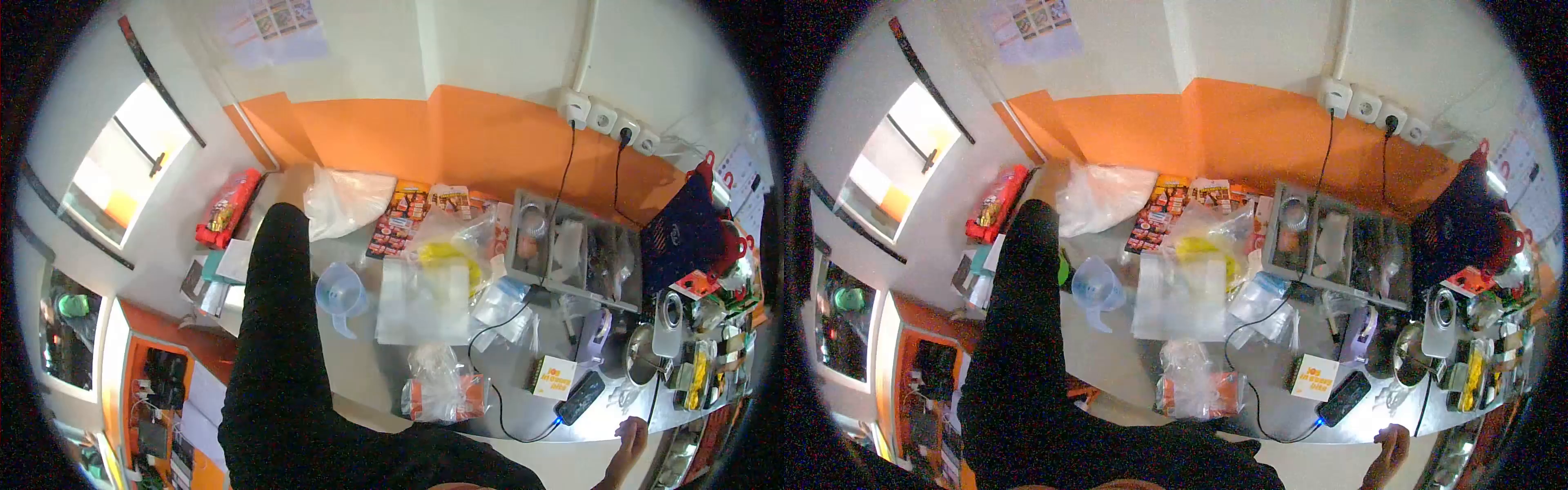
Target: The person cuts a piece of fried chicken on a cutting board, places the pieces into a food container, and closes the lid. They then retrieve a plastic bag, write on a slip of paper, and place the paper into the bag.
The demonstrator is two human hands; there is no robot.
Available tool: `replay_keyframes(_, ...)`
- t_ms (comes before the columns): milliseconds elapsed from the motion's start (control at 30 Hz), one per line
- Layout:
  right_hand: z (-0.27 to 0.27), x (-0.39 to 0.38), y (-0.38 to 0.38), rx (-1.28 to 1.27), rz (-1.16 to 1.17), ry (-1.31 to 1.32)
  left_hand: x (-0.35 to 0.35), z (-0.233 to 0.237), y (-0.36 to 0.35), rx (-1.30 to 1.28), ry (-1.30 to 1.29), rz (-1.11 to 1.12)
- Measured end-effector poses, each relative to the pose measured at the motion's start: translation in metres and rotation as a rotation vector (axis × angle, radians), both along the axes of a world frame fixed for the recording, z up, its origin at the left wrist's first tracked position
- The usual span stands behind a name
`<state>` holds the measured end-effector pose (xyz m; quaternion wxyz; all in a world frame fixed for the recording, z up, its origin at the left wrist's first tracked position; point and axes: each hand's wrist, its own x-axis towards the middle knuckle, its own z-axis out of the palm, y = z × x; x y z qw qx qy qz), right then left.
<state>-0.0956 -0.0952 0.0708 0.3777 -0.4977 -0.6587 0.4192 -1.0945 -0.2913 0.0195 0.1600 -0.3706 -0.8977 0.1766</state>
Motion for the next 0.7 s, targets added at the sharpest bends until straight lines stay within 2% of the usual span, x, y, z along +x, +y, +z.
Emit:
replay_keyframes(33, 0.002, -0.003, -0.001, 0.008, -0.007, 0.018, 0.01, 0.022, 0.0, -0.001, 0.032, -0.011)
replay_keyframes(67, 0.003, -0.005, -0.002, 0.016, -0.015, 0.035, 0.048, 0.069, 0.005, -0.001, 0.063, -0.024)
replay_keyframes(133, 0.001, -0.001, -0.003, 0.02, -0.033, 0.066, 0.06, 0.1, 0.009, 0.14, 0.09, -0.06)
replay_keyframes(200, -0.001, 0.003, -0.005, 0.021, -0.051, 0.086, 0.036, 0.109, 0.013, 0.415, 0.078, -0.11)
replay_keyframes(300, -0.002, 0.005, -0.007, 0.014, -0.074, 0.102, 0.063, 0.151, 0.033, 1.165, -1.467, 0.101)
replay_keyframes(400, 0.005, 0.004, -0.015, 0.036, -0.052, 0.12, 0.11, 0.184, 0.046, 0.834, -1.317, 0.092)
replay_keyframes(500, 0.0, 0.016, -0.017, 0.014, -0.09, 0.155, 0.154, 0.21, 0.052, 0.803, -1.057, 0.023)
replay_keyframes(600, 0.004, 0.027, -0.025, 0.019, -0.1, 0.163, 0.16, 0.222, 0.08, 0.775, -0.593, -0.074)
replay_keyframes(633, 0.004, 0.029, -0.028, 0.017, -0.088, 0.161, 0.16, 0.226, 0.089, 0.824, -0.673, -0.086)
replay_keyframes(700, 0.001, 0.033, -0.031, 0.014, -0.071, 0.154, 0.203, 0.262, 0.101, 0.914, -0.841, -0.115)
